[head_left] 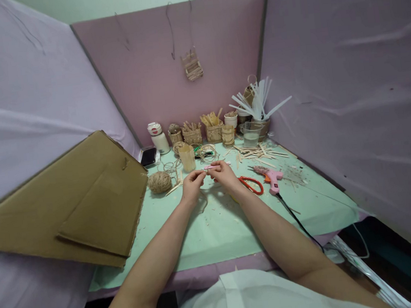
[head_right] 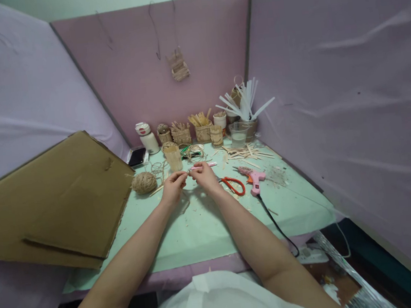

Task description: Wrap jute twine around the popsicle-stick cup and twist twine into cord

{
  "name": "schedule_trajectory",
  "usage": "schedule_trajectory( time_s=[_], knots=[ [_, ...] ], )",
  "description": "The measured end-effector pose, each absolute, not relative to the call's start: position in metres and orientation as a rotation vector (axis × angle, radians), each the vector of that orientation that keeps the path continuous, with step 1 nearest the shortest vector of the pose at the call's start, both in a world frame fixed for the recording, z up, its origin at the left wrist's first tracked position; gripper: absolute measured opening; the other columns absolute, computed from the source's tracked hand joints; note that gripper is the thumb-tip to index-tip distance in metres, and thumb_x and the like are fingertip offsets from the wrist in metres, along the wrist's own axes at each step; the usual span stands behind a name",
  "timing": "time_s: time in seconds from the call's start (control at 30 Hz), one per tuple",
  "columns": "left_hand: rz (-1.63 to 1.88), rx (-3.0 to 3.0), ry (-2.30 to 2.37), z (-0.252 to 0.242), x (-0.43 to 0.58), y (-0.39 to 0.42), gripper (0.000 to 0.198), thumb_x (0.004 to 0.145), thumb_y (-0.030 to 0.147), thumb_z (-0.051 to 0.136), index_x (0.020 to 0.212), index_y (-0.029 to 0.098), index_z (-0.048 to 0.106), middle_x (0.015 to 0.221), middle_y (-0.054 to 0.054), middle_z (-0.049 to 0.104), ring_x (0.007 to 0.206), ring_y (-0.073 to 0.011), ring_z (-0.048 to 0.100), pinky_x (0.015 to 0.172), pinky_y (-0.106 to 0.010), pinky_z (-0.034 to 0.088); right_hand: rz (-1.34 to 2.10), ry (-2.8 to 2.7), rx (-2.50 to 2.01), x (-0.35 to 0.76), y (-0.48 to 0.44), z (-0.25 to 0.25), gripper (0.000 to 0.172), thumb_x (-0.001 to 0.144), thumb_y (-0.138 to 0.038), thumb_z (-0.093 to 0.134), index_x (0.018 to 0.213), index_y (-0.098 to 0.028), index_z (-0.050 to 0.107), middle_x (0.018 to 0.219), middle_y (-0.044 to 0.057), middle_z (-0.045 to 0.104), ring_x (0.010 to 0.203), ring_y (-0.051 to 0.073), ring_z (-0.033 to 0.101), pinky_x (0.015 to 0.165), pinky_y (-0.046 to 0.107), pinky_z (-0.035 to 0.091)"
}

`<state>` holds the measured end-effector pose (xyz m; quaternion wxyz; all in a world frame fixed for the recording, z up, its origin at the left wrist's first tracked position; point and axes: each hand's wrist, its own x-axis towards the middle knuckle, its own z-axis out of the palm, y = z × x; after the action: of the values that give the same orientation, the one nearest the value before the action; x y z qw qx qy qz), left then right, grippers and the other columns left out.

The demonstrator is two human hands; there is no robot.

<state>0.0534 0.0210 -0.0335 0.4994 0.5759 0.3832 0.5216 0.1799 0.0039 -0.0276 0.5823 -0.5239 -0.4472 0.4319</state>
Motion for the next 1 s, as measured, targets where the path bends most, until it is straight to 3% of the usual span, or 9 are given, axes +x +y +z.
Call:
schedule_trajectory(
  time_s=[0.2, 0.4, 0.67, 0.8, 1.0],
  knots=[
    [1.261, 1.276, 0.911, -0.0378, 0.0541, 0.0249, 0.024, 0.064, 0.037, 0.069, 0.075, 0.016, 0.065, 0.060, 0.003, 0.050, 0.056, -0.0078, 0.041, 0.052, -0.021, 0.032, 0.772, -1.192, -1.186, 0.1791, 0.0090, -0.0339, 0.017, 0.066, -0.034, 0.060, 0.072, -0.018, 0.057, 0.069, 0.000, 0.059, 0.065, 0.013, 0.053, 0.063, 0.026, 0.041],
    [1.302, 1.387, 0.951, -0.0387, 0.0537, 0.0256, 0.025, 0.065, 0.037, 0.066, 0.079, 0.016, 0.068, 0.069, -0.001, 0.060, 0.061, -0.0102, 0.046, 0.056, -0.023, 0.035, 0.731, -1.226, -1.229, 0.1787, 0.0050, -0.0281, 0.021, 0.070, -0.036, 0.057, 0.073, -0.017, 0.066, 0.072, 0.003, 0.066, 0.070, 0.016, 0.057, 0.067, 0.028, 0.043],
    [1.301, 1.426, 1.038, -0.0342, 0.0551, 0.0200, 0.022, 0.066, 0.034, 0.065, 0.076, 0.016, 0.068, 0.077, -0.004, 0.066, 0.074, -0.0150, 0.054, 0.063, -0.025, 0.039, 0.625, -1.269, -1.282, 0.1778, 0.0038, -0.0285, 0.016, 0.068, -0.031, 0.057, 0.070, -0.017, 0.064, 0.071, 0.002, 0.064, 0.066, 0.015, 0.055, 0.066, 0.028, 0.043],
    [1.289, 1.329, 1.028, -0.0324, 0.0557, 0.0191, 0.021, 0.063, 0.035, 0.066, 0.072, 0.016, 0.064, 0.071, -0.002, 0.061, 0.068, -0.0120, 0.051, 0.058, -0.023, 0.036, 0.594, -1.323, -1.288, 0.1763, 0.0030, -0.0300, 0.011, 0.068, -0.028, 0.055, 0.068, -0.018, 0.061, 0.069, 0.001, 0.060, 0.065, 0.014, 0.052, 0.066, 0.027, 0.041],
    [1.002, 0.933, 0.805, -0.0309, 0.0526, 0.0240, 0.030, 0.055, 0.036, 0.074, 0.071, 0.015, 0.059, 0.059, 0.003, 0.046, 0.054, -0.0061, 0.041, 0.045, -0.018, 0.025, 0.465, -1.450, -1.159, 0.1758, 0.0002, -0.0284, 0.009, 0.072, -0.025, 0.053, 0.070, -0.020, 0.060, 0.075, 0.001, 0.057, 0.072, 0.014, 0.052, 0.071, 0.026, 0.041]
  ],
)
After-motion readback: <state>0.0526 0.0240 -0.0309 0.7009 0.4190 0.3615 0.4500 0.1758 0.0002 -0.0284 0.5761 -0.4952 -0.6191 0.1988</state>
